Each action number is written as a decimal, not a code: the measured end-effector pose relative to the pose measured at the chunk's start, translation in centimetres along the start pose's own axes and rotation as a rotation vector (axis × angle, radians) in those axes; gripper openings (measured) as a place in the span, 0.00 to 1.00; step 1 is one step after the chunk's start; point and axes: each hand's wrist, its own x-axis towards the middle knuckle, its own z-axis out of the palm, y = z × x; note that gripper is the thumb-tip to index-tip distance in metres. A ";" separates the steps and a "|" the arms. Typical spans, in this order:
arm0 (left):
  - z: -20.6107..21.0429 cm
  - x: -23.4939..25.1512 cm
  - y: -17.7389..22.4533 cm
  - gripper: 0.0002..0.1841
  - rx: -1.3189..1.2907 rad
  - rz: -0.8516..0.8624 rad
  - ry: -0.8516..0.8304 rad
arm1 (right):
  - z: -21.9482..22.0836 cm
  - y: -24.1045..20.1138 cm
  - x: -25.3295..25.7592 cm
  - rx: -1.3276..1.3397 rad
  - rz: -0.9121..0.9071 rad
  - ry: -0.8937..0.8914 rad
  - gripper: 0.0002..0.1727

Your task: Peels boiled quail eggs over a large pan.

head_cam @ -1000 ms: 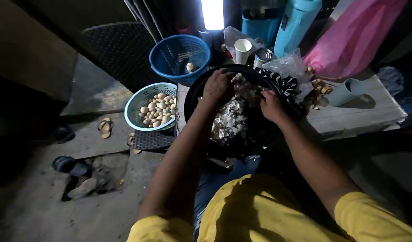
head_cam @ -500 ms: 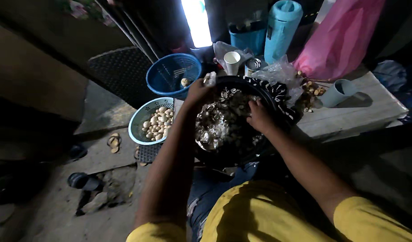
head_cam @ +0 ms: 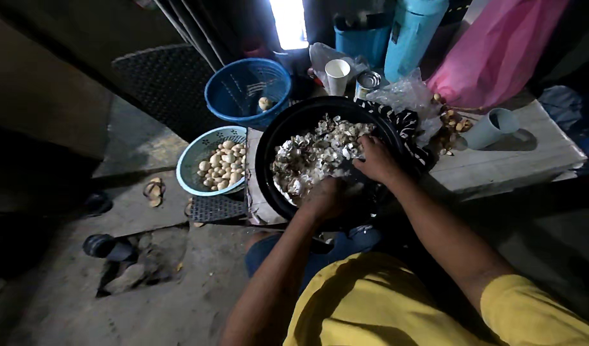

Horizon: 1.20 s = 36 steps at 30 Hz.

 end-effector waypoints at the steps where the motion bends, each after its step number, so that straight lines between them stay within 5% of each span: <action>1: 0.0 -0.2 0.3 0.23 0.056 -0.023 0.023 | -0.1 -0.1 -0.2 0.011 0.000 -0.003 0.34; 4: 0.3 -0.7 0.5 0.31 0.148 -0.078 0.198 | -0.6 -0.3 -1.9 0.011 -0.032 0.064 0.30; 9: 0.4 -0.8 -0.9 0.24 0.022 -0.021 0.248 | -1.3 -0.5 -5.8 0.153 -0.113 0.172 0.16; 12: -0.1 -1.0 -2.3 0.25 -0.474 0.043 0.332 | -1.3 -0.5 -6.7 0.383 -0.134 0.109 0.11; 16: -0.3 -2.1 -2.8 0.10 -1.386 0.095 0.300 | -0.2 -1.4 -7.3 0.643 -0.182 0.066 0.10; 18: -0.4 -2.5 -3.2 0.07 -1.591 0.085 0.285 | 0.7 -2.0 -7.5 0.707 -0.261 0.081 0.10; 29: -0.4 -1.9 -4.2 0.05 -1.754 0.071 0.338 | 2.4 -3.7 -7.4 0.576 -0.473 0.227 0.11; 36: -0.8 -2.9 -3.9 0.21 -1.823 0.154 0.266 | 2.3 -4.5 -7.7 0.506 -0.494 0.206 0.17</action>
